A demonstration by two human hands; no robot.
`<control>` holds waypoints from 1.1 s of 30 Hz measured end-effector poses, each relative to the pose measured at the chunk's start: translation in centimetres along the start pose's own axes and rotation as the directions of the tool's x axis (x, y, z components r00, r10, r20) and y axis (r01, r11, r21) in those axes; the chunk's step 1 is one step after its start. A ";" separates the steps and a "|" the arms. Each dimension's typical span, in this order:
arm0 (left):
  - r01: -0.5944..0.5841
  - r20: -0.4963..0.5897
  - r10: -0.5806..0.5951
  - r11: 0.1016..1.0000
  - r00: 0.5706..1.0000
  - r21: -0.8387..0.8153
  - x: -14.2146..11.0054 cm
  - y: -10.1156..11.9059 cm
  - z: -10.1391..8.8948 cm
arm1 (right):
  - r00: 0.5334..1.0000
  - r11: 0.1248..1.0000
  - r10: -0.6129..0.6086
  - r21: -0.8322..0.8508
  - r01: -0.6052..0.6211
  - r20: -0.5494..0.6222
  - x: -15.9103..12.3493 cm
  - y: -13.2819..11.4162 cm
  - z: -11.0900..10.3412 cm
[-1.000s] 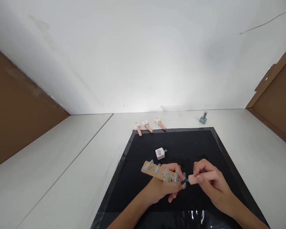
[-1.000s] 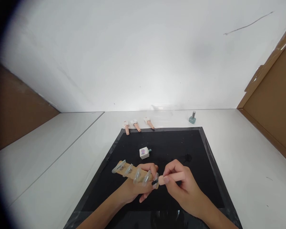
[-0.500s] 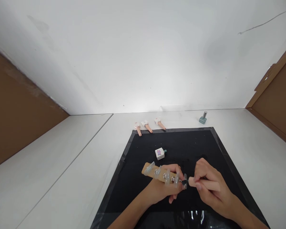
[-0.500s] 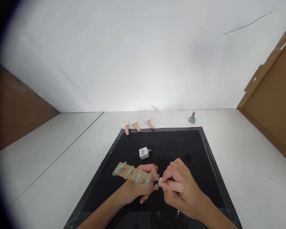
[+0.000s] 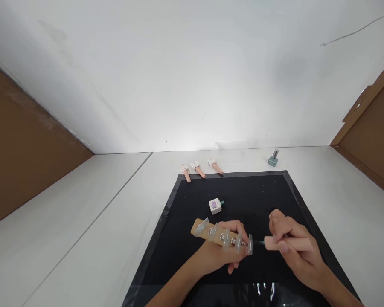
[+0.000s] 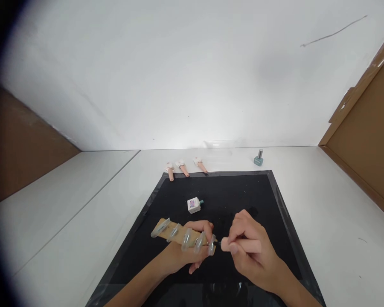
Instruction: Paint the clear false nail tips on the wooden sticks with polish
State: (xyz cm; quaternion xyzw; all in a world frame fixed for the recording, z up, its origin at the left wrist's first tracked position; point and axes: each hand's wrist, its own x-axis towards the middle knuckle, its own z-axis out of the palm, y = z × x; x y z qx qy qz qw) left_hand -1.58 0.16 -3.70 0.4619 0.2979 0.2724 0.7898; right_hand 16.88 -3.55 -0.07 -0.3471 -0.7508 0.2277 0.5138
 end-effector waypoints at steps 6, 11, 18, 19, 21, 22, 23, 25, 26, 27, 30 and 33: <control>0.041 -0.001 -0.041 0.998 0.999 0.040 0.2 0.3 0.5 | 0.993 0.999 0.021 -0.036 -0.017 0.116 1.3 -0.9 -0.2; 0.027 0.022 -0.028 0.998 0.999 0.049 0.1 -0.2 0.4 | 0.996 0.993 0.010 -0.122 0.001 0.092 1.2 -0.8 -0.3; 0.019 -0.001 -0.019 0.993 1.000 0.117 -0.3 0.4 0.5 | 0.999 0.998 0.017 -0.063 -0.015 0.030 0.6 -0.5 -0.3; 0.021 -0.005 -0.020 0.992 1.000 0.124 -0.4 0.5 0.6 | 0.998 0.999 0.012 -0.049 -0.009 0.059 0.8 -0.6 -0.3; 0.021 -0.005 -0.020 0.991 1.000 0.132 -0.3 0.8 0.8 | 0.992 0.999 0.015 -0.050 -0.009 0.124 1.1 -0.8 -0.3; 0.021 -0.005 -0.020 0.990 1.000 0.137 -0.3 0.8 0.9 | 0.989 0.998 0.015 -0.062 -0.006 0.150 1.3 -0.9 -0.3; 0.019 -0.005 -0.019 0.989 1.000 0.145 -0.2 0.8 0.9 | 0.986 0.997 0.012 -0.077 0.001 0.168 1.4 -1.0 -0.3; 0.011 -0.005 -0.011 0.987 1.000 0.163 -0.2 0.8 1.0 | 0.983 0.994 -0.008 -0.105 0.027 0.182 1.6 -1.0 -0.3; 0.006 -0.005 -0.006 0.985 1.000 0.172 -0.2 0.7 1.0 | 0.983 0.992 -0.018 -0.117 0.040 0.183 1.6 -1.0 -0.4; 0.001 -0.002 -0.001 0.984 1.000 0.179 -0.2 0.7 1.0 | 0.983 0.990 -0.026 -0.129 0.050 0.182 1.6 -1.0 -0.4; -0.010 0.006 0.009 0.979 1.000 0.202 -0.2 0.6 0.9 | 0.987 0.983 -0.034 -0.175 0.062 0.159 1.5 -0.9 -0.5; -0.032 0.023 0.027 0.974 0.999 0.223 -0.3 0.7 0.8 | 0.992 0.974 -0.025 -0.222 0.053 0.127 1.3 -0.8 -0.5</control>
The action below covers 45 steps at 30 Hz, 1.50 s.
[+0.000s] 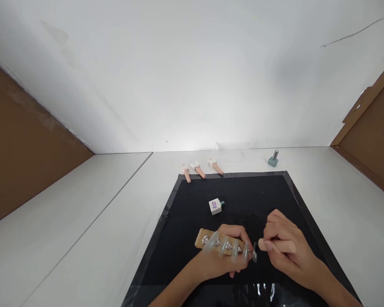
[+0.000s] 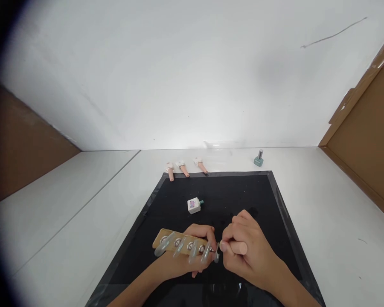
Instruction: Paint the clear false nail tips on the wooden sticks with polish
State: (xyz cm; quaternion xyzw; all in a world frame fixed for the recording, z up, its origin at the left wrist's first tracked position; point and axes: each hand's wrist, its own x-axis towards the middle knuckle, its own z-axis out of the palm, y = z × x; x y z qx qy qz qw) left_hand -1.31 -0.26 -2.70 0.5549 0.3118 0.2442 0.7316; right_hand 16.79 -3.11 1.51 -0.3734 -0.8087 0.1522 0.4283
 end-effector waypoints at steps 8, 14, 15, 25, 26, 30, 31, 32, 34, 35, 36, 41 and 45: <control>-0.001 -0.003 0.001 1.000 1.000 -0.002 -0.3 0.2 -0.1 | 0.998 0.989 0.055 0.142 -0.049 -0.041 -0.1 -0.1 0.0; 0.018 -0.015 -0.018 1.000 1.000 0.011 0.0 0.4 0.2 | 0.995 0.988 0.042 0.145 -0.054 0.088 0.3 -0.2 0.0; 0.014 -0.018 -0.014 1.000 1.000 0.025 0.0 0.5 0.2 | 0.995 0.992 0.039 0.119 -0.050 0.089 0.3 -0.2 0.0; -0.037 -0.023 0.039 0.996 0.999 0.082 -0.5 0.6 0.3 | 0.997 0.998 0.057 -0.014 -0.058 -0.047 -0.3 0.1 0.1; -0.042 -0.021 0.044 0.996 0.999 0.084 -0.5 0.6 0.3 | 0.996 0.998 0.063 -0.005 -0.063 -0.071 -0.3 0.0 0.1; -0.041 -0.020 0.042 0.996 0.999 0.079 -0.5 0.7 0.0 | 0.997 0.993 0.063 0.104 -0.057 -0.053 -0.2 -0.1 0.2; -0.035 -0.026 0.037 0.997 0.999 0.074 -0.5 0.8 0.0 | 0.998 0.990 0.058 0.129 -0.056 -0.017 -0.1 -0.2 0.1; -0.029 -0.035 0.031 0.997 0.999 0.069 -0.4 0.8 0.0 | 0.998 0.988 0.055 0.146 -0.057 0.022 0.1 -0.3 0.1; -0.016 -0.044 0.019 0.998 0.999 0.067 -0.3 0.9 0.1 | 0.995 0.987 0.052 0.148 -0.064 0.083 0.3 -0.4 0.0; -0.011 -0.045 0.014 0.997 0.999 0.071 -0.3 1.0 0.2 | 0.994 0.989 0.053 0.134 -0.066 0.100 0.3 -0.5 -0.1; -0.006 -0.045 0.010 0.997 0.999 0.077 -0.2 1.0 0.3 | 0.993 0.991 0.051 0.115 -0.064 0.107 0.3 -0.5 -0.1; 0.010 -0.070 -0.002 0.994 0.998 0.109 -0.2 1.2 0.5 | 0.998 0.999 0.035 0.032 -0.036 0.055 0.1 -0.1 0.1; -0.006 -0.045 0.010 0.996 0.999 0.093 -0.3 0.9 0.4 | 0.998 1.000 0.026 -0.002 -0.026 -0.058 -0.3 0.2 0.3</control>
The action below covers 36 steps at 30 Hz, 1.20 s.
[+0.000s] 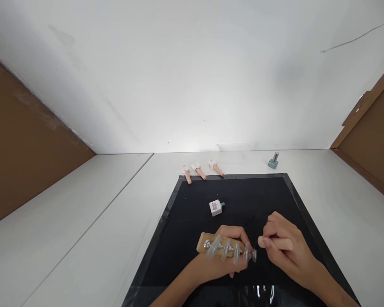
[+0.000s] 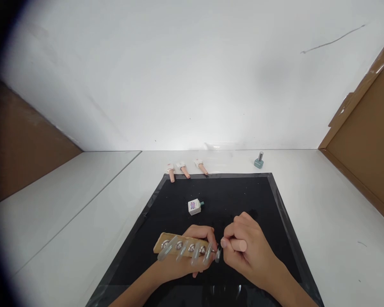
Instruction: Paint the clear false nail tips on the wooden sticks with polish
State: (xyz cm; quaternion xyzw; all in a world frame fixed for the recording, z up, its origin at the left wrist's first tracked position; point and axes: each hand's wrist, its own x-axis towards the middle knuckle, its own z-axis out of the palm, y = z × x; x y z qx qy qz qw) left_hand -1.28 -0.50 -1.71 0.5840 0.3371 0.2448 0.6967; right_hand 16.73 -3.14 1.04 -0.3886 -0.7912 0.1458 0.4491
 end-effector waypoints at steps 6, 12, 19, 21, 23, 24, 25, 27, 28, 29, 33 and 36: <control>-0.015 0.022 0.016 0.999 1.000 -0.046 -0.1 -0.4 -0.4 | 0.998 0.994 0.052 0.096 -0.049 -0.027 0.0 -0.3 -0.1; 0.013 -0.004 -0.014 0.998 1.000 -0.058 0.0 0.2 -0.2 | 0.985 0.986 0.056 0.144 -0.080 0.163 0.6 -0.7 -0.1; 0.007 0.012 -0.007 0.999 1.000 -0.052 -0.1 -0.1 0.1 | 0.990 0.987 0.138 0.076 -0.141 0.044 -0.2 -0.1 -0.1; 0.007 0.017 -0.006 0.998 1.000 -0.065 -0.2 -0.2 0.1 | 0.985 0.981 0.175 0.089 -0.174 0.002 -0.5 0.0 0.0; 0.018 0.003 -0.018 0.995 1.000 -0.094 -0.2 -0.3 0.1 | 0.981 0.973 0.191 0.137 -0.185 -0.036 -0.7 0.0 0.0; 0.028 -0.002 -0.028 0.993 1.000 -0.118 -0.2 -0.3 0.0 | 0.980 0.968 0.195 0.173 -0.184 -0.046 -0.8 0.0 0.1; 0.039 -0.005 -0.040 0.988 0.999 -0.147 -0.1 -0.3 0.0 | 0.980 0.960 0.195 0.214 -0.181 -0.046 -0.8 0.0 0.1; 0.054 -0.002 -0.055 0.976 0.998 -0.212 0.1 -0.5 -0.1 | 0.979 0.938 0.204 0.289 -0.189 -0.021 -0.8 -0.1 0.1; 0.057 0.002 -0.059 0.968 0.998 -0.245 0.2 -0.5 -0.1 | 0.977 0.926 0.212 0.318 -0.201 0.001 -0.8 -0.1 0.1; 0.058 0.003 -0.059 0.959 0.998 -0.278 0.3 -0.6 -0.1 | 0.975 0.915 0.221 0.343 -0.214 0.022 -0.8 -0.2 0.1; 0.052 0.011 -0.052 0.925 0.999 -0.375 0.6 -1.0 -0.1 | 0.966 0.886 0.232 0.386 -0.257 0.111 -0.7 -0.3 0.1; 0.061 0.040 -0.049 0.918 0.998 -0.393 0.6 -1.2 -0.1 | 0.955 0.883 0.257 0.366 -0.294 0.148 -0.7 -0.3 0.1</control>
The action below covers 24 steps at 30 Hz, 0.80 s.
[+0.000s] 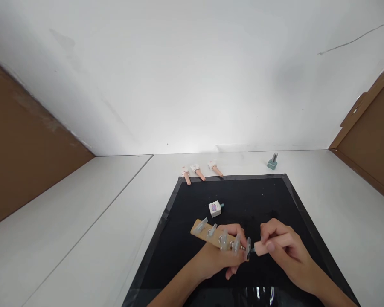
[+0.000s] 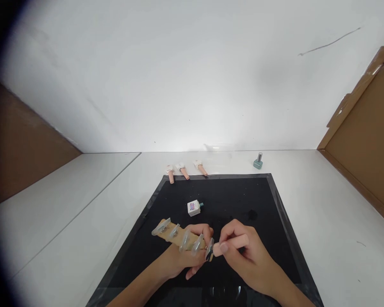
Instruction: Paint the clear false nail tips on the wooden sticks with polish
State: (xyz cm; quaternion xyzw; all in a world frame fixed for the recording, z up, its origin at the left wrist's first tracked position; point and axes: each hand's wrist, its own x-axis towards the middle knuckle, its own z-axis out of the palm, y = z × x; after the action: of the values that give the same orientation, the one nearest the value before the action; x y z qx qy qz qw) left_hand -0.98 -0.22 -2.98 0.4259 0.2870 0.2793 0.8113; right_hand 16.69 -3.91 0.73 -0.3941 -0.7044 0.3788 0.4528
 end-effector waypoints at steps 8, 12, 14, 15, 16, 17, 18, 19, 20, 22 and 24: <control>0.021 0.030 -0.022 1.000 0.999 0.009 -0.2 -0.2 0.0 | 0.997 0.999 0.023 -0.044 -0.027 -0.078 -0.1 0.3 0.0; 0.001 0.061 -0.002 1.000 0.998 0.013 -0.2 -0.4 -0.1 | 0.991 0.998 0.024 -0.054 -0.031 -0.129 0.0 0.3 0.1; -0.002 0.072 0.002 1.000 0.997 0.012 -0.3 -0.5 -0.2 | 0.989 0.998 0.020 -0.055 -0.028 -0.146 0.0 0.3 0.2; 0.001 0.071 -0.002 1.000 0.997 0.012 -0.3 -0.5 -0.2 | 0.987 0.998 0.018 -0.054 -0.027 -0.159 0.0 0.4 0.2; 0.007 0.067 -0.008 1.000 0.998 0.013 -0.3 -0.4 -0.2 | 0.984 0.998 0.019 -0.052 -0.028 -0.179 0.0 0.4 0.2; 0.014 0.062 -0.014 1.000 0.998 0.009 -0.4 -0.4 -0.2 | 0.980 0.999 0.022 -0.044 -0.031 -0.200 -0.1 0.5 0.3; 0.017 0.059 -0.017 1.000 0.998 0.002 -0.4 -0.4 -0.3 | 0.976 0.999 0.026 -0.028 -0.033 -0.218 -0.2 0.6 0.3; 0.013 0.059 -0.013 1.000 0.998 -0.010 -0.4 -0.4 -0.3 | 0.973 0.999 0.030 -0.006 -0.032 -0.227 -0.3 0.6 0.3; 0.006 0.062 -0.005 1.000 0.998 -0.024 -0.4 -0.4 -0.3 | 0.974 0.999 0.034 0.021 -0.030 -0.225 -0.4 0.7 0.3; -0.011 0.072 0.015 0.999 0.997 -0.052 -0.4 -0.4 -0.4 | 0.983 0.997 0.038 0.080 -0.024 -0.178 -0.5 0.8 0.3; -0.032 0.072 0.038 0.997 0.997 -0.077 -0.3 -0.5 -0.4 | 0.995 0.992 0.029 0.125 -0.017 -0.095 -0.4 0.7 0.2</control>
State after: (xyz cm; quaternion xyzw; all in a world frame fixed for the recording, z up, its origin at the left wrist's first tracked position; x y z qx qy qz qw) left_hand -1.36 -0.41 -3.51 0.4098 0.2386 0.2882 0.8319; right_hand 16.73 -4.04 -0.12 -0.3911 -0.6524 0.4074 0.5054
